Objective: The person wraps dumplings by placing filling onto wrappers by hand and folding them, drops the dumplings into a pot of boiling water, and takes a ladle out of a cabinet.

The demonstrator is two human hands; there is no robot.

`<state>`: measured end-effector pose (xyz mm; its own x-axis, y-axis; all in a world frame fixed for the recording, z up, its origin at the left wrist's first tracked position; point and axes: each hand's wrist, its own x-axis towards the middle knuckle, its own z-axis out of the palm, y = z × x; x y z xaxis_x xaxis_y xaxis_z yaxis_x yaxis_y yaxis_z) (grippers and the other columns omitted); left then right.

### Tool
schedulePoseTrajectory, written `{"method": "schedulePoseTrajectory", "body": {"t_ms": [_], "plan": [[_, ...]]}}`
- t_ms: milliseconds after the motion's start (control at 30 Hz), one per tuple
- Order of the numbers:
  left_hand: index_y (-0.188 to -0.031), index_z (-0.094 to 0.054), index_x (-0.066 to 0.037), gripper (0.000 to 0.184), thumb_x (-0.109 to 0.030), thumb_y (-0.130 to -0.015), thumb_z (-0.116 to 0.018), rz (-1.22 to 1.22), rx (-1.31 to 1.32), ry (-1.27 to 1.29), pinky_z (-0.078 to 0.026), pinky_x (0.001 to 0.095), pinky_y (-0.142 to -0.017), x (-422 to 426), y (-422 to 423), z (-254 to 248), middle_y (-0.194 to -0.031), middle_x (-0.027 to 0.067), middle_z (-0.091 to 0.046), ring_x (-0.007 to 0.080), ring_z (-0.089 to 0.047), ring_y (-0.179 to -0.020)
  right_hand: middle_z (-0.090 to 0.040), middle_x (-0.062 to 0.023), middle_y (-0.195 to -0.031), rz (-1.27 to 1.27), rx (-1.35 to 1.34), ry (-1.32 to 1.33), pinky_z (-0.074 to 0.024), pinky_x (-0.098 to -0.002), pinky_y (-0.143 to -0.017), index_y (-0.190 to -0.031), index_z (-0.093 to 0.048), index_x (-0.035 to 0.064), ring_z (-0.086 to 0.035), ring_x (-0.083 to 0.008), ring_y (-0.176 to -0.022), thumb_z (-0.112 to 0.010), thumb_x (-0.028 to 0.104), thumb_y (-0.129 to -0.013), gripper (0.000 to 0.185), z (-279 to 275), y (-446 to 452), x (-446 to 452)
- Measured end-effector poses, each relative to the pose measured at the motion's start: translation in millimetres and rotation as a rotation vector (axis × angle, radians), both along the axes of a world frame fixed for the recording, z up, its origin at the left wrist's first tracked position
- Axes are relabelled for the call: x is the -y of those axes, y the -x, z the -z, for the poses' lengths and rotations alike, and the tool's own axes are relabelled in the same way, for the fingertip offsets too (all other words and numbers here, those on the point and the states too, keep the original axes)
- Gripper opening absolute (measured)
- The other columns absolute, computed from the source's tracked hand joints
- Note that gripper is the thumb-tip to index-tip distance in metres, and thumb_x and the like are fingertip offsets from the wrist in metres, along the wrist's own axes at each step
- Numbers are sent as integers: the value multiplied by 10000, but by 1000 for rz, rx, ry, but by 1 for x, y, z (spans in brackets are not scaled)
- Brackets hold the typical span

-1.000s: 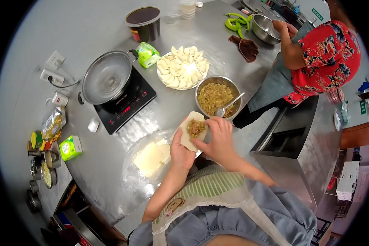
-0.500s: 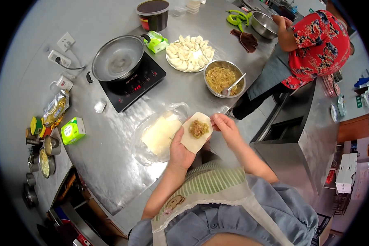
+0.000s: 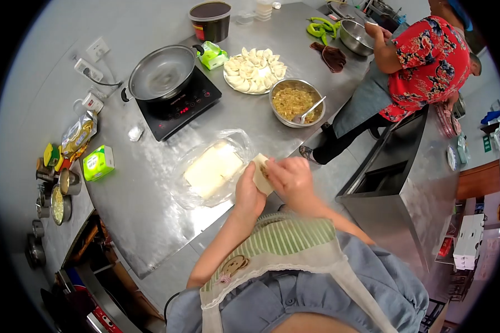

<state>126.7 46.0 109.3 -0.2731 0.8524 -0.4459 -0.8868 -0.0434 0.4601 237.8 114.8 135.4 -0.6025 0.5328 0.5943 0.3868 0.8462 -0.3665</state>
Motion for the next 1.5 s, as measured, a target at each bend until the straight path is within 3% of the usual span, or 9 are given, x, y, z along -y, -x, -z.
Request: {"method": "schedulePoseTrajectory", "body": {"t_ms": [67,167,300,367,467,533,600,867,1500], "plan": [[-1341,-449,19,453,-285,-1037,-309,-5,16,-59,-399,416,-1087,-5,-5,-4,-1360,188,-517,275,-503,-1264,-626,-37,-879,-173,52,-129,-429,-347,-708,-979,-696,88,-584,-220,-770,-711,124,-746,236,-4,-2,4],[-1345,-450,16,468,-298,-1039,-287,-18,-30,-74,-403,414,-1083,-10,-11,-4,-1381,181,-508,273,-502,-1267,-617,-32,-885,-268,-12,-75,-427,-338,-700,-1002,-698,101,-583,-218,-774,-709,144,-772,234,-12,-3,-3],[-1353,-446,19,488,-311,-1040,-269,-43,-62,-121,-410,414,-1071,-15,-18,-9,-1363,169,-519,274,-511,-1253,-616,-46,-917,-195,-141,60,-452,-345,-734,-1029,-691,86,-592,-221,-788,-722,176,-787,259,-11,-17,-23],[-1357,-446,14,491,-316,-1036,-274,-55,-105,-144,-420,408,-1055,-21,-25,-1,-1333,155,-534,266,-523,-1230,-615,-76,-948,-157,-109,566,-469,-350,-793,-1067,-677,76,-597,-253,-815,-729,208,-802,300,-21,-21,-31],[-1359,-448,3,477,-309,-1029,-301,-73,-162,-141,-429,407,-1038,-27,-35,9,-1313,141,-538,263,-527,-1215,-607,-107,-958,-199,-103,780,-477,-355,-823,-1093,-666,69,-596,-288,-856,-726,205,-807,323,-10,-28,-37],[-1355,-454,-7,463,-302,-1021,-329,-67,-134,-128,-431,411,-1035,-28,-40,15,-1308,136,-538,265,-523,-1217,-606,-97,-996,-265,-114,581,-486,-342,-811,-1149,-651,59,-594,-260,-927,-741,203,-797,391,7,-34,-44],[-1362,-442,22,495,-326,-1024,-344,-51,-136,-187,-399,418,-1068,-32,-45,25,-1324,154,-529,273,-506,-1246,-590,-94,-1024,-238,-114,676,-484,-334,-821,-1169,-637,66,-596,-263,-937,-736,222,-800,413,10,-44,-44],[-1356,-418,35,463,-288,-1029,-359,0,-177,-240,-463,396,-1002,-58,-69,18,-1287,159,-522,272,-533,-1176,-559,-93,-1051,-239,-178,763,-482,-341,-827,-1191,-602,73,-593,-264,-954,-708,340,-846,450,10,-76,-61],[-1339,-425,58,458,-277,-1033,-368,1,-166,-223,-455,419,-1033,-73,-73,-17,-1309,181,-517,292,-525,-1221,-548,-106,-1037,-75,-172,534,-519,-391,-761,-1088,-624,73,-627,-317,-885,-702,263,-832,328,-18,-84,-89]]}}
